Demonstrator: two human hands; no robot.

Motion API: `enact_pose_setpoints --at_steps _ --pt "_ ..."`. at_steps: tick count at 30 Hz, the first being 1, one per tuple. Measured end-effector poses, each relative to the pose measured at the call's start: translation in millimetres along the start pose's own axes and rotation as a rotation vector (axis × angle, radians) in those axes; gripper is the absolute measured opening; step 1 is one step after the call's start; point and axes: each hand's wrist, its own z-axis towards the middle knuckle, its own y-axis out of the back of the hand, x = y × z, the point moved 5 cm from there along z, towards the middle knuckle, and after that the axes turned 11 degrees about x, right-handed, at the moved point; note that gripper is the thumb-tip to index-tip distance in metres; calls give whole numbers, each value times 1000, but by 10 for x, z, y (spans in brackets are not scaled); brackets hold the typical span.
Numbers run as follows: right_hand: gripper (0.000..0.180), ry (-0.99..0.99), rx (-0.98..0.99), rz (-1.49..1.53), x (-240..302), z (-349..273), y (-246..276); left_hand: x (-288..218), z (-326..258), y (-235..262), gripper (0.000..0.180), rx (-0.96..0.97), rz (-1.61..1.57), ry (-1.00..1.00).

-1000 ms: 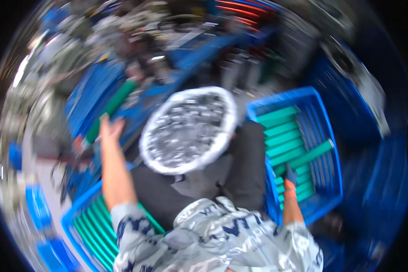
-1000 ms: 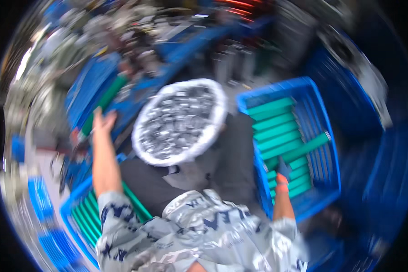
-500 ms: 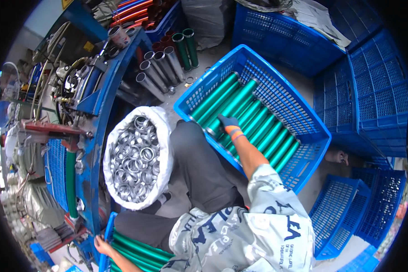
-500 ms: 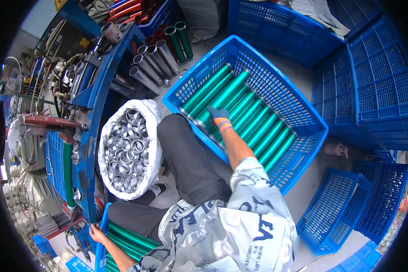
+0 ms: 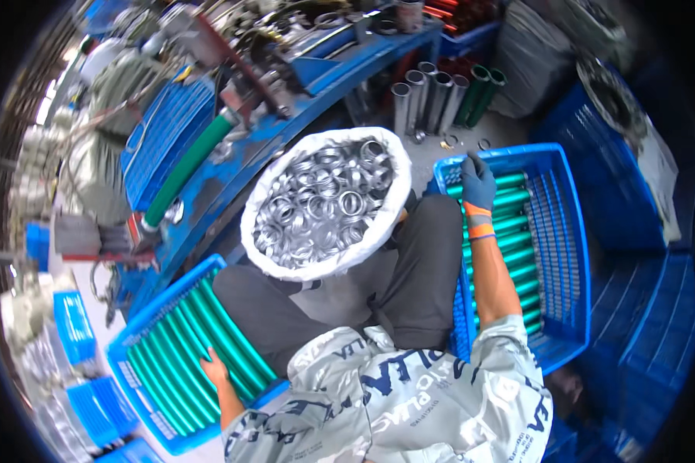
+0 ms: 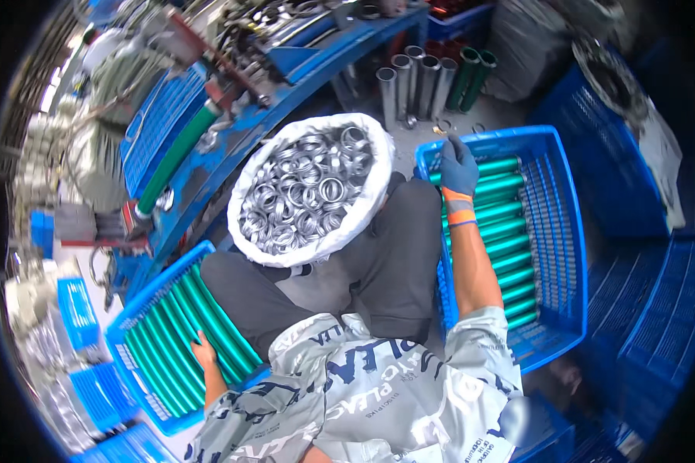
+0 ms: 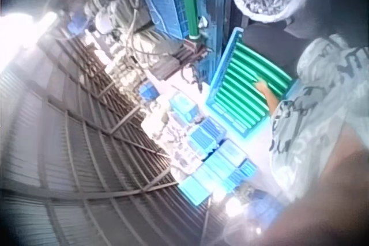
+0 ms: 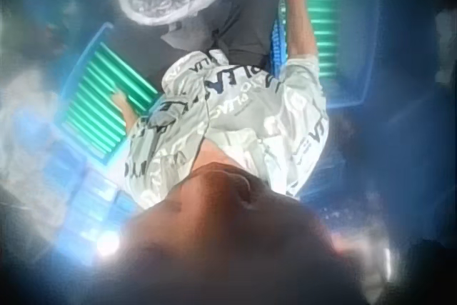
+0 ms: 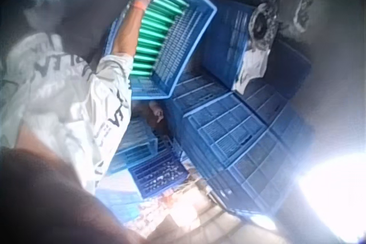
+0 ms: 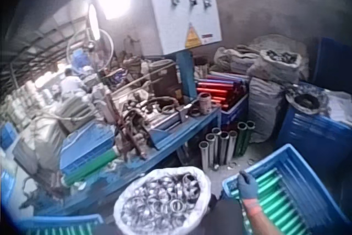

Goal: Fitting metal rings onto the ends of green plastic tubes and organizing them into blue crates.

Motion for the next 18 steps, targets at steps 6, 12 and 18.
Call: enact_pose_setpoints --at_steps 6,12,18 --pt "56 168 1024 -629 1288 -1137 -2205 -362 -349 -315 88 -36 119 75" --pt "49 302 921 -1580 259 -1546 -3087 -296 -246 62 134 153 -75 282" --pt "41 475 856 -1253 279 -1578 -2659 -618 -269 450 100 215 -374 117"
